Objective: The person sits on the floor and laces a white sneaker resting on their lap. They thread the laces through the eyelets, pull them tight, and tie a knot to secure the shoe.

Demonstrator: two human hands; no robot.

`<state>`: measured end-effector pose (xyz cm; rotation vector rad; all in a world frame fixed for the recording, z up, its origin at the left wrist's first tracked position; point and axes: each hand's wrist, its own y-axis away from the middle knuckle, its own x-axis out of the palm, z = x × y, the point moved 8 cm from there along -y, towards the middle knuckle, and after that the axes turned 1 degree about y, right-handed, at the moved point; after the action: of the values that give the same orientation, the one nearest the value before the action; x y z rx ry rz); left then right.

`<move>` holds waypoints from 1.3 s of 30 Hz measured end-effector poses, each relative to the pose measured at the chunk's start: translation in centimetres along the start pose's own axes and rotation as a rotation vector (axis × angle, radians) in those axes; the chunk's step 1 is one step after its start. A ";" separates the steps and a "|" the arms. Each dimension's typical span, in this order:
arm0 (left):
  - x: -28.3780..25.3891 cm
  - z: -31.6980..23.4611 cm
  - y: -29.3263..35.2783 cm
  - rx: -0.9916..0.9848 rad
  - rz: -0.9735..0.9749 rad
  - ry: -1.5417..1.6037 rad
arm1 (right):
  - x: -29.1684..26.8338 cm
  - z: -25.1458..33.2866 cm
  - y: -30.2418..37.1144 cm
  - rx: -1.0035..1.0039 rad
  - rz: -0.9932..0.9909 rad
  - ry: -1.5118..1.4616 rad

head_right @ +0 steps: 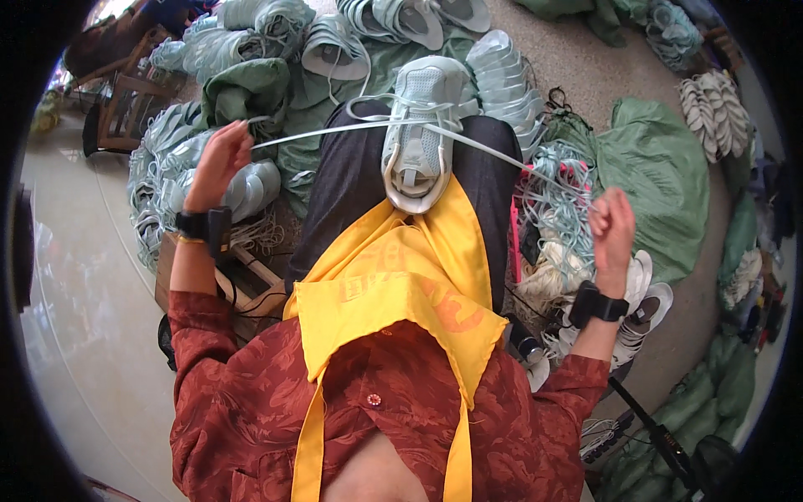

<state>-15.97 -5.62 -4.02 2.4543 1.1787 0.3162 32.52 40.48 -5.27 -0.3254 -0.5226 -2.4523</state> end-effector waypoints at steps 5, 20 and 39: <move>-1.7 -0.7 0.0 0.054 -0.173 -0.696 | -11.8 -1.2 -0.7 -0.083 -0.233 0.069; 20.7 -3.9 -4.9 0.725 0.139 -0.663 | 21.6 -4.2 -1.9 -0.180 0.268 0.730; 21.0 -2.0 -5.4 0.253 0.687 -0.293 | 20.0 -4.4 -0.2 -0.116 0.362 0.814</move>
<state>-7.41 14.42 -3.97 2.9355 0.2393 -0.0189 16.14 28.50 -2.38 0.4872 0.0354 -2.0268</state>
